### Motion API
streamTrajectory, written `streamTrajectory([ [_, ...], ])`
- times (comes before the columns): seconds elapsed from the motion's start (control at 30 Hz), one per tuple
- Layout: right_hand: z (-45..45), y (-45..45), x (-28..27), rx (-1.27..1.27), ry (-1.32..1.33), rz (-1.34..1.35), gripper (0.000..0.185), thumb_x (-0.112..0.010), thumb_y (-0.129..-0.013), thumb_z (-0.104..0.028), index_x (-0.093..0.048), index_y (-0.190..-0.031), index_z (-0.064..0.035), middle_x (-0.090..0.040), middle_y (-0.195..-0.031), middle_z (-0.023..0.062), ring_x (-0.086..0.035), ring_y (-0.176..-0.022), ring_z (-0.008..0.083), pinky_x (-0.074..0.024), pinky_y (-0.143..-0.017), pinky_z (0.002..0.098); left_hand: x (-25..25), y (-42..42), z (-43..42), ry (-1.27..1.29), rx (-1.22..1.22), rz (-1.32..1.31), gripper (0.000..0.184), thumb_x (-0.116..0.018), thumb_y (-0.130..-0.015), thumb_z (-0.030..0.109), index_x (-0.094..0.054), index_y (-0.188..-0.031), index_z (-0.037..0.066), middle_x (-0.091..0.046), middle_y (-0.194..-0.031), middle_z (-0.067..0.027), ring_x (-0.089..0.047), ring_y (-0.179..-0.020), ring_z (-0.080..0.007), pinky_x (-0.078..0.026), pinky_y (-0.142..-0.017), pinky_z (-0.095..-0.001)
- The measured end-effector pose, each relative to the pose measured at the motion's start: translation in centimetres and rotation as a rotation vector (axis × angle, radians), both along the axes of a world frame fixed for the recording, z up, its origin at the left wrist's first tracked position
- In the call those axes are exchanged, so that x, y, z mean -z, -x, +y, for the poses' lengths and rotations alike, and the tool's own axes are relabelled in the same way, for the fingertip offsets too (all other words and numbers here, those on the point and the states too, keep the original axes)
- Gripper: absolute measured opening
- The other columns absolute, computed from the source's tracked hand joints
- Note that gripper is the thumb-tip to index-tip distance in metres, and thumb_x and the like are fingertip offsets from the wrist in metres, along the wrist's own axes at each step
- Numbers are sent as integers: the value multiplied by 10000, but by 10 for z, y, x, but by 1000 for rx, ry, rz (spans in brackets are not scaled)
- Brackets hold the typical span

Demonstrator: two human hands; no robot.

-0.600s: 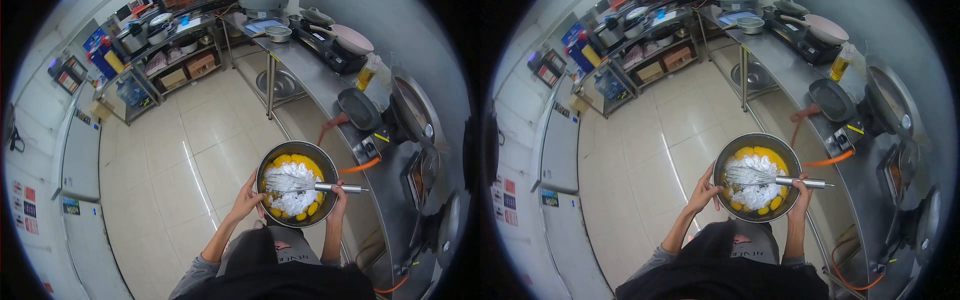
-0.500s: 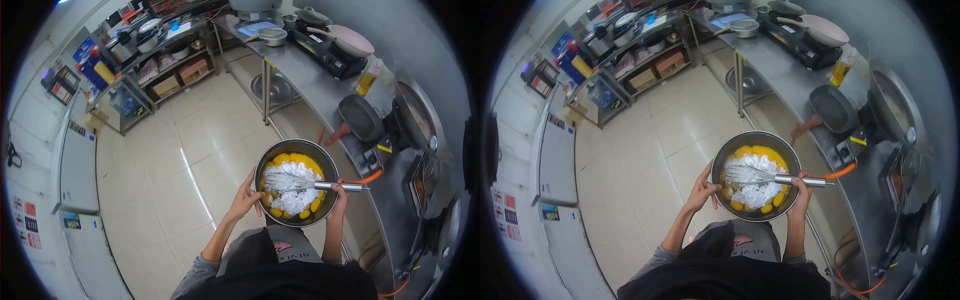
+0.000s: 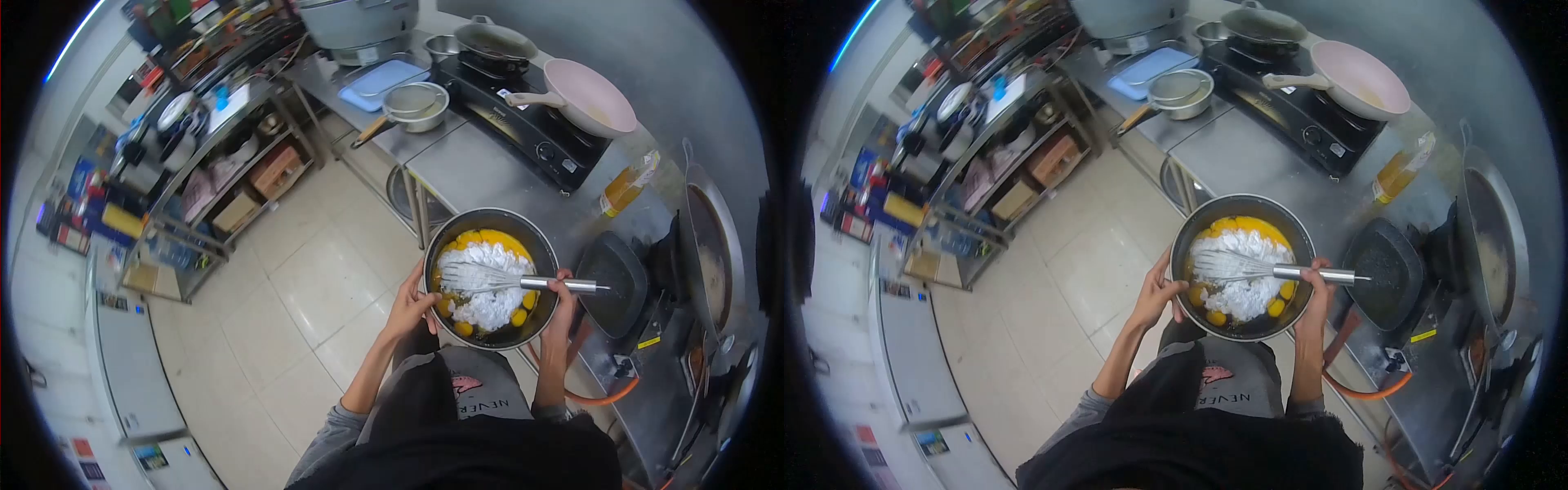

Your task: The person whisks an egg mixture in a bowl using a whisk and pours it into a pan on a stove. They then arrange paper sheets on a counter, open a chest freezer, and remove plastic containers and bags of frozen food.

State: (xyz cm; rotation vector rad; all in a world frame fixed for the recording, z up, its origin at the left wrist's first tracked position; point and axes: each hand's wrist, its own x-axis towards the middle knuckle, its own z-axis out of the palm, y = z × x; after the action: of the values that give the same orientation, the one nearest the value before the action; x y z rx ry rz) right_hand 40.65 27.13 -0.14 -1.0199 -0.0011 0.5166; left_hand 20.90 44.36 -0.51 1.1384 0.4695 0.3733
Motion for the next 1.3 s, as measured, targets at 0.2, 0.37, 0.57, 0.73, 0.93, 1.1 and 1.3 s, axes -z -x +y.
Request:
streamTrajectory([
  [0.2,107,-44,7,123,-108,53,217,-513,-668,-1,-442,-854,-87,-429,-814,37,-525,-721,164,-471,-631,279,16,-87,140,20,169,-1,727,-457,-780,-36,-69,-1383,85,-608,-675,-116,-554,-385,-173,-470,-351,-247],
  [0.37,174,-85,28,320,-93,50,243,-509,-652,10,-442,-864,-88,-445,-829,48,-534,-770,192,-473,-690,291,31,-161,229,-7,318,-28,730,-476,-750,-21,-89,-1368,17,-614,-840,-147,-546,-408,-156,-471,-350,-240],
  [0.57,228,-88,41,507,-58,86,244,-536,-630,-6,-444,-842,-85,-452,-849,46,-512,-802,178,-446,-734,286,33,-209,305,21,522,89,749,-475,-744,-33,-73,-1373,28,-606,-864,-153,-531,-396,-148,-457,-339,-235],
  [0.73,240,-94,42,707,72,45,153,-553,-739,-86,-458,-856,-65,-459,-859,38,-495,-837,164,-399,-827,302,39,-229,325,18,662,102,732,-462,-804,2,-14,-1379,66,-600,-828,-157,-542,-396,-170,-468,-356,-252],
  [0.93,253,-103,-3,948,-103,-190,187,-476,-870,-206,-461,-714,-102,-406,-641,8,-424,-619,112,-403,-678,284,18,-233,333,144,829,317,585,-387,-890,149,-46,-1364,119,-382,-1197,-220,-612,-600,-286,-554,-459,-307],
  [1.1,232,-109,-47,826,-298,-410,340,-463,-876,-192,-317,-574,-131,-247,-468,-37,-246,-416,69,-276,-456,238,30,-232,330,183,793,254,541,-388,-870,100,-115,-1338,83,-422,-1175,-190,-619,-626,-303,-554,-436,-317],
  [1.3,235,-112,-13,951,-175,-375,365,-435,-874,-172,-286,-542,-149,-208,-437,-41,-171,-376,65,-197,-394,225,41,-238,330,211,746,158,527,-403,-843,70,-176,-1319,57,-459,-1109,-179,-612,-696,-279,-552,-412,-317],
])
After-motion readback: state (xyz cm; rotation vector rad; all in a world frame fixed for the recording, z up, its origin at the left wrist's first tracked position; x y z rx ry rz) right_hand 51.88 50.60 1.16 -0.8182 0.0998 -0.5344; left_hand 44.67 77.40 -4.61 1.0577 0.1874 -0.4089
